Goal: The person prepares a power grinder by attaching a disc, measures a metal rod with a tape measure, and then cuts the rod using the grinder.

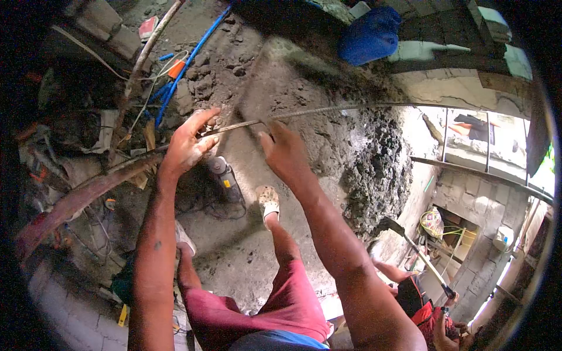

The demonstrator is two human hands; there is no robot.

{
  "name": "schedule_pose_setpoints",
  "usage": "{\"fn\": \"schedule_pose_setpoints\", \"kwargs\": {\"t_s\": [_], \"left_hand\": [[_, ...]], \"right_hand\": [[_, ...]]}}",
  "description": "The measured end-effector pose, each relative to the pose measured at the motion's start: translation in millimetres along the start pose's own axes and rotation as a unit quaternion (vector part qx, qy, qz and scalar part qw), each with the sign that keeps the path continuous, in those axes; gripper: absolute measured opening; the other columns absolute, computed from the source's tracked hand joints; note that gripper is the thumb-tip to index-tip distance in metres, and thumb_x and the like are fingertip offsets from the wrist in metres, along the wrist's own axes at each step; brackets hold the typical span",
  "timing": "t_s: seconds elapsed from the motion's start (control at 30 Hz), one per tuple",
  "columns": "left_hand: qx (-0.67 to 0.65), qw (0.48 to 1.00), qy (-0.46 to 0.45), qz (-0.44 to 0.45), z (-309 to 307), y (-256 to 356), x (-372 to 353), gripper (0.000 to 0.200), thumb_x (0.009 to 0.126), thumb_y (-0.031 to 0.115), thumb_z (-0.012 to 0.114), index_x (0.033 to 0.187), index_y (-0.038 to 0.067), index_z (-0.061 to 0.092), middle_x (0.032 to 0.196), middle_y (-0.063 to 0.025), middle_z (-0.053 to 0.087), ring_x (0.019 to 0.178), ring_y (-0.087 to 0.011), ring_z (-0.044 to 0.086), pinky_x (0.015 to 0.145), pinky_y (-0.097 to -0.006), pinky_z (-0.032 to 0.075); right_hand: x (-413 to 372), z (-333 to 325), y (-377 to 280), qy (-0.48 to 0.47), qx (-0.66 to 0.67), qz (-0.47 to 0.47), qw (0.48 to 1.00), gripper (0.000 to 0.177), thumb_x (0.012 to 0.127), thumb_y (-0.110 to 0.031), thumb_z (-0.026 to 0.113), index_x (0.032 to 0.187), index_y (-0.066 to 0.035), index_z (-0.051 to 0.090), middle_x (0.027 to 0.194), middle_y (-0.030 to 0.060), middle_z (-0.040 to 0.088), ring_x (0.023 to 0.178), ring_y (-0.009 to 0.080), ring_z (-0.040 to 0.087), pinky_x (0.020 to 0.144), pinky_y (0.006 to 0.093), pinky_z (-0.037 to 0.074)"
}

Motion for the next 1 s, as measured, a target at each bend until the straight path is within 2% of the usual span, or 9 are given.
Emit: {"fn": "schedule_pose_setpoints", "kwargs": {"t_s": [0.07, 0.2, 0.43, 0.67, 0.73, 0.77, 0.83, 0.93, 1.0], "left_hand": [[0.082, 0.993, -0.022, 0.082, 1.6, 9.5, -3.5, 0.052, 0.08, 0.01, 0.07, 0.131, 0.008, 0.061, 0.114, -0.0151, 0.066, 0.108, -0.029, 0.064, 0.094, -0.0352, 0.05], [0.11, 0.992, -0.026, 0.057, 5.9, 2.6, -2.8, 0.05, 0.08, 0.01, 0.07, 0.129, 0.005, 0.062, 0.114, -0.0159, 0.067, 0.106, -0.031, 0.065, 0.095, -0.0356, 0.05], [0.136, 0.99, -0.007, 0.041, 5.5, -1.7, 3.2, 0.04, 0.083, 0.016, 0.07, 0.119, 0.0, 0.066, 0.113, -0.02, 0.07, 0.105, -0.0328, 0.068, 0.092, -0.0389, 0.052], [0.141, 0.99, -0.012, 0.024, 5.3, -7.1, 6.8, 0.034, 0.083, 0.019, 0.071, 0.112, 0.002, 0.07, 0.106, -0.0183, 0.072, 0.099, -0.0322, 0.07, 0.087, -0.0391, 0.053], [0.143, 0.989, -0.016, 0.034, 4.6, -7.3, 7.1, 0.033, 0.083, 0.02, 0.071, 0.111, 0.002, 0.071, 0.106, -0.0182, 0.072, 0.098, -0.0321, 0.07, 0.086, -0.0388, 0.053], [0.146, 0.988, -0.02, 0.045, 5.3, -6.2, 7.6, 0.033, 0.083, 0.02, 0.071, 0.11, 0.002, 0.071, 0.105, -0.0182, 0.072, 0.098, -0.032, 0.07, 0.086, -0.0385, 0.053], [0.132, 0.991, -0.028, 0.019, 5.5, -3.1, 7.1, 0.032, 0.083, 0.018, 0.071, 0.111, 0.002, 0.07, 0.104, -0.0179, 0.072, 0.097, -0.0312, 0.07, 0.086, -0.0374, 0.053], [0.115, 0.993, -0.007, 0.025, 2.3, -3.5, 3.9, 0.03, 0.084, 0.015, 0.07, 0.112, 0.004, 0.069, 0.104, -0.0174, 0.07, 0.099, -0.0314, 0.069, 0.087, -0.038, 0.053], [0.109, 0.992, 0.02, 0.058, 4.2, -2.4, -4.5, 0.029, 0.085, 0.014, 0.07, 0.113, 0.005, 0.069, 0.107, -0.0172, 0.07, 0.1, -0.0324, 0.067, 0.087, -0.0397, 0.052]], "right_hand": [[-20.9, 7.4, 6.5, 0.012, 0.018, -0.012, 1.0, 0.037, 0.095, -0.027, 0.062, 0.128, -0.01, 0.062, 0.105, 0.022, 0.07, 0.098, 0.0403, 0.068, 0.083, 0.0482, 0.054], [-35.4, 25.6, -8.3, -0.009, -0.001, -0.055, 0.998, 0.047, 0.096, -0.03, 0.062, 0.14, -0.016, 0.055, 0.112, 0.0192, 0.068, 0.099, 0.0385, 0.067, 0.081, 0.047, 0.055], [-17.9, 66.5, -59.3, -0.156, -0.213, -0.08, 0.961, 0.083, 0.091, -0.023, 0.065, 0.155, 0.004, 0.02, 0.095, 0.0146, 0.064, 0.083, 0.0315, 0.067, 0.07, 0.0456, 0.055], [-25.1, 83.5, -56.6, -0.118, -0.29, -0.136, 0.94, 0.084, 0.083, -0.009, 0.063, 0.153, 0.012, 0.021, 0.085, 0.0118, 0.065, 0.071, 0.0271, 0.068, 0.059, 0.04, 0.055], [-30.9, 82.2, -60.6, -0.147, -0.324, -0.129, 0.926, 0.064, 0.086, -0.024, 0.068, 0.14, 0.006, 0.048, 0.084, 0.0103, 0.066, 0.073, 0.0267, 0.069, 0.061, 0.0404, 0.054], [-38.3, 85.8, -54.1, -0.146, -0.325, -0.127, 0.926, 0.064, 0.086, -0.024, 0.068, 0.14, 0.006, 0.048, 0.084, 0.0103, 0.066, 0.073, 0.0267, 0.069, 0.061, 0.0404, 0.054], [-70.7, 115.6, -23.8, -0.292, -0.274, -0.12, 0.908, 0.03, 0.089, -0.026, 0.066, 0.104, 0.0, 0.068, 0.08, 0.0124, 0.068, 0.071, 0.0308, 0.069, 0.063, 0.0426, 0.054], [-113.8, 109.2, -2.4, -0.216, -0.154, -0.093, 0.96, 0.029, 0.092, -0.029, 0.062, 0.077, -0.006, 0.069, 0.075, 0.0164, 0.07, 0.07, 0.0369, 0.069, 0.064, 0.0497, 0.053], [-142.0, 115.1, 26.9, -0.269, -0.137, 0.013, 0.953, 0.034, 0.095, -0.037, 0.06, 0.08, -0.008, 0.07, 0.075, 0.0159, 0.07, 0.072, 0.0404, 0.068, 0.068, 0.0505, 0.054]]}}
Point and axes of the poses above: each hand's wrist, its own x-axis towards the middle knuckle, its own z-axis out of the palm, y = z × x, the point moved 6 cm from there along x, towards the middle knuckle
